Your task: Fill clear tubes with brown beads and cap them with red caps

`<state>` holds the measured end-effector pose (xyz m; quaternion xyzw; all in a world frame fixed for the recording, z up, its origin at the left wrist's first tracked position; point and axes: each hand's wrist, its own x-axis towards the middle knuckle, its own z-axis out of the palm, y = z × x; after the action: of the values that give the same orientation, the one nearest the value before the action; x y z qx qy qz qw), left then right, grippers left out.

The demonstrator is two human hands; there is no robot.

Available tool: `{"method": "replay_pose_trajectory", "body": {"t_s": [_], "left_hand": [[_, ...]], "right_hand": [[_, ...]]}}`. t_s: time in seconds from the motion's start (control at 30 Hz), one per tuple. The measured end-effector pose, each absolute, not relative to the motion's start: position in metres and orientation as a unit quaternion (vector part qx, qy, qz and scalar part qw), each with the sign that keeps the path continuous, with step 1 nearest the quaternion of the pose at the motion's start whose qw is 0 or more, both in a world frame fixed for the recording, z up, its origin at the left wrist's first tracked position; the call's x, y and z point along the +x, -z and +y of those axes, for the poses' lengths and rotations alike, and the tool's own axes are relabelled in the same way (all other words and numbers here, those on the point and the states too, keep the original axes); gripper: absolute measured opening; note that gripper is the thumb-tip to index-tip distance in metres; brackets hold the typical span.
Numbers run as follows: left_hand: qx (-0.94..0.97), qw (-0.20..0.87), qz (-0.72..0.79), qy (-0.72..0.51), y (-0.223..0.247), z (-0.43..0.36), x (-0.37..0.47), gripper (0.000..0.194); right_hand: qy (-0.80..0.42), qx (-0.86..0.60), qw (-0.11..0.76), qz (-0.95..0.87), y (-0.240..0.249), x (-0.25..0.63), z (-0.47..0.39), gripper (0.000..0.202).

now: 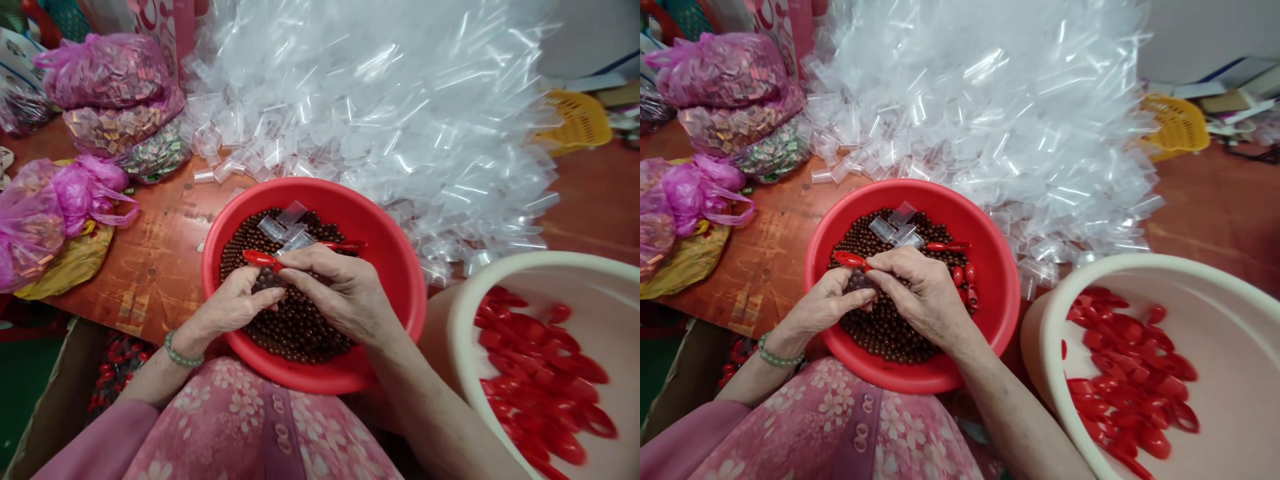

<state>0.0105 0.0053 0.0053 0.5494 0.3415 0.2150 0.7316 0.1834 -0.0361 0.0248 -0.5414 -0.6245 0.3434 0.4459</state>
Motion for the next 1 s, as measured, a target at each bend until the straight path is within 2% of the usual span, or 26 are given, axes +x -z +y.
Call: {"method": "replay_pose_trajectory", "body": {"t_s": [0.13,0.33,0.47,0.63,0.73,0.9,1.0], "left_hand": [[0.52,0.751,0.331,-0.237,-0.008,0.005,0.011,0.017],[0.523,0.753,0.33,-0.227,-0.007,0.004,0.011,0.022],[0.534,0.744,0.341,-0.212,-0.006,0.004,0.011,0.015],[0.508,0.759,0.329,-0.24,-0.011,0.004,0.01,0.017],[0.49,0.774,0.322,-0.24,-0.013,0.004,0.01,0.019],[0.475,0.778,0.335,-0.239,-0.013,0.005,0.009,0.026],[0.464,0.78,0.34,-0.246,-0.011,0.005,0.01,0.031]], "right_hand": [[-0.331,-0.559,0.416,-0.637,-0.022,0.199,-0.041,0.013],[-0.321,-0.53,0.476,-0.625,-0.024,0.19,-0.036,0.015],[-0.311,-0.507,0.462,-0.658,-0.026,0.181,-0.032,0.016],[-0.321,-0.55,0.455,-0.623,-0.018,0.2,-0.041,0.012],[-0.343,-0.575,0.492,-0.556,-0.017,0.203,-0.042,0.011],[-0.431,-0.53,0.585,-0.437,-0.018,0.184,-0.032,0.025],[-0.464,-0.52,0.581,-0.42,-0.019,0.172,-0.028,0.025]]}}
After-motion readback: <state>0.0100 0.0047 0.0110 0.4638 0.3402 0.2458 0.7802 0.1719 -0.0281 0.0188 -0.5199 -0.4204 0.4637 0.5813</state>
